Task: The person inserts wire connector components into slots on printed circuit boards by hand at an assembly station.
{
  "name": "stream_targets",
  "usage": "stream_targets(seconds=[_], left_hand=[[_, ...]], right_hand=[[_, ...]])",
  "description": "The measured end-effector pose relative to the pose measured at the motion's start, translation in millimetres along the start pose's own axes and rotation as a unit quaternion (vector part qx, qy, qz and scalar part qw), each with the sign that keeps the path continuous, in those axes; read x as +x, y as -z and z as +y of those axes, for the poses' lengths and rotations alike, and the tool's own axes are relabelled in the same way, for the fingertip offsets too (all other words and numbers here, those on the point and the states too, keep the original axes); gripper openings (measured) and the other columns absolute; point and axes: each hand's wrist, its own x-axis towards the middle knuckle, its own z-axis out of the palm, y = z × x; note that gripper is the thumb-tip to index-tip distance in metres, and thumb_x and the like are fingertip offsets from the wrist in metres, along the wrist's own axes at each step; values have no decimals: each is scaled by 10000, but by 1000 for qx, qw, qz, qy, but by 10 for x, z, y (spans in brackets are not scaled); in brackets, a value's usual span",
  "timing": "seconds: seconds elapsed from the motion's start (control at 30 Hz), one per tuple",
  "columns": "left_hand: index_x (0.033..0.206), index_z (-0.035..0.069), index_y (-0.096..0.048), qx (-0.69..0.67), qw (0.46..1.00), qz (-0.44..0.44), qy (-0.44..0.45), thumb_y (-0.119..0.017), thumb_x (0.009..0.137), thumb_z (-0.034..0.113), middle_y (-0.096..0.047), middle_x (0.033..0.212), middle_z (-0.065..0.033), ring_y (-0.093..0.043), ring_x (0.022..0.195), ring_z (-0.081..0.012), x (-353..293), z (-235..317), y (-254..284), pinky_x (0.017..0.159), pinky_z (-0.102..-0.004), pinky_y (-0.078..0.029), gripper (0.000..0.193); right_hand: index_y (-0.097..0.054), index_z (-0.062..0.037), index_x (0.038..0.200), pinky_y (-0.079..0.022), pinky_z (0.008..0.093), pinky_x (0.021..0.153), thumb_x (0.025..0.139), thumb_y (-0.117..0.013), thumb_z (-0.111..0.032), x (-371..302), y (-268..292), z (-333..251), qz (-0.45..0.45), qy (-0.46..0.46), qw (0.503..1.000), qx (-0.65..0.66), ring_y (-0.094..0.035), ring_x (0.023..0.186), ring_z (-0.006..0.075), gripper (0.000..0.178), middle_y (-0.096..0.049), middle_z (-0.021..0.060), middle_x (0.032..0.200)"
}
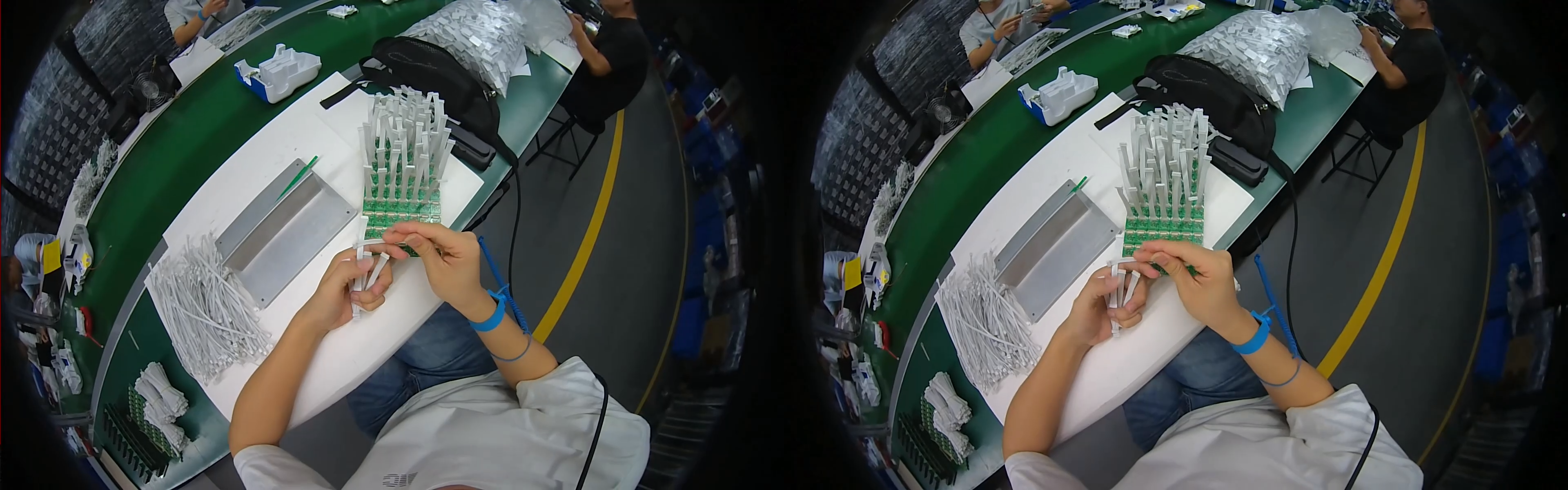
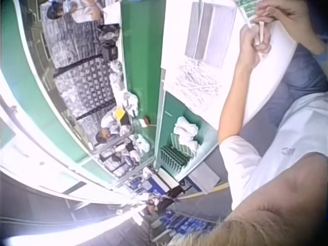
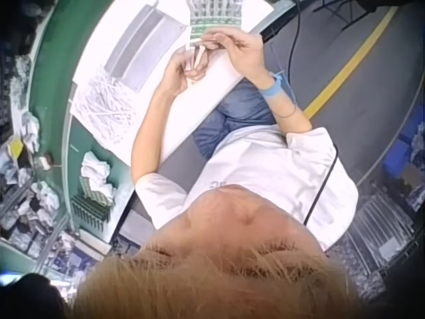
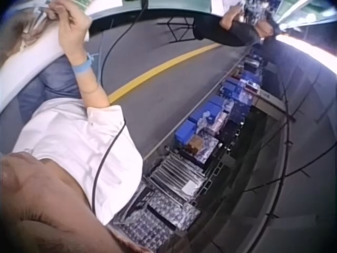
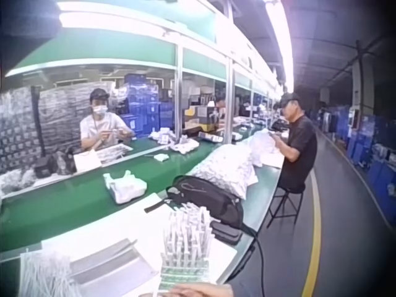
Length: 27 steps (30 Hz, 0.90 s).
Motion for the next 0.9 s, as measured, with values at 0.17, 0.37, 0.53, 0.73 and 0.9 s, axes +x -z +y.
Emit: stream_targets(seconds=[0.17,0.37,0.53,0.73,0.9], left_hand=[[989,15,-595,50,994,87,32,-355,1092,447,-454,658,-2,-253,455,-63,86,-66,-11,433,-249,-212,505],[908,72,-573,-152,986,14,70,-403,1069,476,-390,609,26,-256,448,-61,67,-142,-76,434,-249,-208,467],[922,66,-569,-169,976,17,136,-393,1064,505,-394,623,36,-265,460,-58,61,-216,-139,449,-236,-219,493],[989,40,-583,204,974,87,-53,-540,1039,421,-382,635,47,-302,511,-42,74,-56,-232,472,-237,-235,386],[1064,58,-595,651,697,235,-188,-785,856,224,-580,695,-26,-519,558,-133,96,-40,-93,537,-244,-394,327]], right_hand=[[-663,63,1202,-538,328,962,959,-609,4,-19,139,-56,-62,-46,997,15,-703,1080,269,256,-732,179,1114],[-621,59,1271,-437,430,1081,849,-726,4,67,248,-93,-180,71,979,69,-583,1268,313,439,-677,183,1249],[-644,41,1120,-505,385,983,898,-663,13,15,235,-69,-110,109,985,74,-649,1133,260,225,-726,144,1082],[-680,42,1037,-529,234,662,939,-648,-42,266,635,-228,-16,-123,992,-35,-648,753,75,133,-700,69,817],[-754,-47,913,-471,334,568,848,-711,-165,601,991,-144,-103,-30,920,-376,-605,626,233,141,-659,100,786]])
